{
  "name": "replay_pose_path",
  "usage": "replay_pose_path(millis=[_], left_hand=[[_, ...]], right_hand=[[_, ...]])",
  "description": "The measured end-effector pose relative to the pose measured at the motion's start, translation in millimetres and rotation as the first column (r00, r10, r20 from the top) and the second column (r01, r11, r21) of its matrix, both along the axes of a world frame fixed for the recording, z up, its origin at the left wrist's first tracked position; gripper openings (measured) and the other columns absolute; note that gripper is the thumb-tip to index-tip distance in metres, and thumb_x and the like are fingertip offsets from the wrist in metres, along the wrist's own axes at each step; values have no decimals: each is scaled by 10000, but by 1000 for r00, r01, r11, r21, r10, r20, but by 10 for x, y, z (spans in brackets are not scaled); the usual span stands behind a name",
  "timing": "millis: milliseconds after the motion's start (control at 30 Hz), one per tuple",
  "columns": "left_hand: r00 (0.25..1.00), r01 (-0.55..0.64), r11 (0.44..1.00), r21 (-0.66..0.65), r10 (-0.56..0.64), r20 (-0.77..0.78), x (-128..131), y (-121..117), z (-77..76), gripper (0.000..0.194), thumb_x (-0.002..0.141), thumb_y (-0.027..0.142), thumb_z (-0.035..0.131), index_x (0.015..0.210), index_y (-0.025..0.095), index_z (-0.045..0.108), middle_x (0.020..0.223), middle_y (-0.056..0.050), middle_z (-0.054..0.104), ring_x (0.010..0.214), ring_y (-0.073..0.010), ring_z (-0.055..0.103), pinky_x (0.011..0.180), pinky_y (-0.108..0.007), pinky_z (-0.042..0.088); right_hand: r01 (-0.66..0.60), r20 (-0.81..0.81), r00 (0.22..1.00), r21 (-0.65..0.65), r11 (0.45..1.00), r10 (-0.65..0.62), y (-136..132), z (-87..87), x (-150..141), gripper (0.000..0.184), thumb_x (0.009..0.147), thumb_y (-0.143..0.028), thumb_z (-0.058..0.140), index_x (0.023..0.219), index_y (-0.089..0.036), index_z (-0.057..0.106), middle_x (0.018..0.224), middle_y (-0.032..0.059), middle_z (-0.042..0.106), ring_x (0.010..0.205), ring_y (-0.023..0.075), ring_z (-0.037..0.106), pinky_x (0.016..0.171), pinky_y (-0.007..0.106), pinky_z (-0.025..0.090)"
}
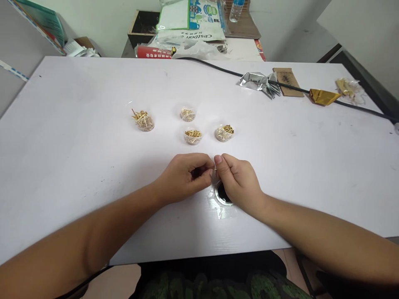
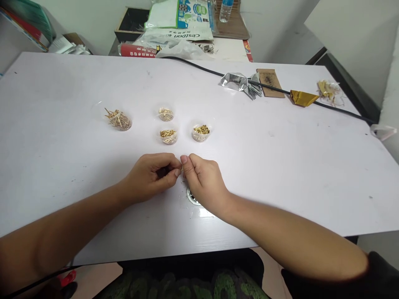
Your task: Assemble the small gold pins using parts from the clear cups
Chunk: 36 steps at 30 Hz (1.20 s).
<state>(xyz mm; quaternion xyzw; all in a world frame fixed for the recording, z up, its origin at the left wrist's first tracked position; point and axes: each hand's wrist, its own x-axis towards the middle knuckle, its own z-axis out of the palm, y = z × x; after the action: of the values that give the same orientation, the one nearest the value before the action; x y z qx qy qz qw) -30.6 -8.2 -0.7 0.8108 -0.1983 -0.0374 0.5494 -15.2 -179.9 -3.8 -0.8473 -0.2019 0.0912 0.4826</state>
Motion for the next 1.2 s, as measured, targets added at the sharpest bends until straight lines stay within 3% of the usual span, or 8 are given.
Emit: replay_pose_path(millis=[367,533,700,933,1067,1200], left_hand=[[1000,9,1000,12,-9,-28,-4,-15,-7,138,820,138,500,682,146,491,619,38,446,556,-59,372,519,-187,330],[996,7,999,-33,-10,-86,0,-12,-19,145,813,132,507,671,141,477,607,45,432,557,-52,366,511,-177,317],[993,5,998,-66,-13,-114,3,4,-15,110,821,135,511,719,135,554,618,43,482,553,-52,386,516,-179,330],[983,3,992,-125,-26,-179,13,20,-21,75,804,141,532,752,131,586,614,43,495,528,-51,394,503,-180,340],[981,16,990,-140,-43,-188,15,25,-24,82,804,154,536,726,136,553,611,37,501,527,-54,394,494,-181,336],[981,22,989,-143,-49,-187,11,23,-32,95,815,170,536,728,135,550,627,22,527,540,-61,402,492,-185,336]], right_hand=[[2,27,1000,-50,999,0,5,17,9,585,990,-622,282,620,-170,326,510,-12,377,465,81,330,463,215,279],[-11,-36,999,-43,999,9,8,26,24,580,984,-621,305,631,-165,371,531,-7,396,485,84,355,463,212,289],[-17,-206,978,96,995,36,2,30,44,578,950,-648,383,643,-159,401,537,-17,395,484,75,356,453,202,294],[-58,-441,871,348,936,218,-6,27,109,576,916,-645,477,626,-151,416,500,-40,359,445,55,330,421,187,259],[-34,-532,799,426,904,281,-6,42,121,588,883,-654,528,606,-149,408,485,-48,352,419,46,308,403,183,227],[10,-561,781,452,892,275,-4,42,110,581,872,-647,552,612,-145,418,483,-50,355,414,43,302,398,178,217]])
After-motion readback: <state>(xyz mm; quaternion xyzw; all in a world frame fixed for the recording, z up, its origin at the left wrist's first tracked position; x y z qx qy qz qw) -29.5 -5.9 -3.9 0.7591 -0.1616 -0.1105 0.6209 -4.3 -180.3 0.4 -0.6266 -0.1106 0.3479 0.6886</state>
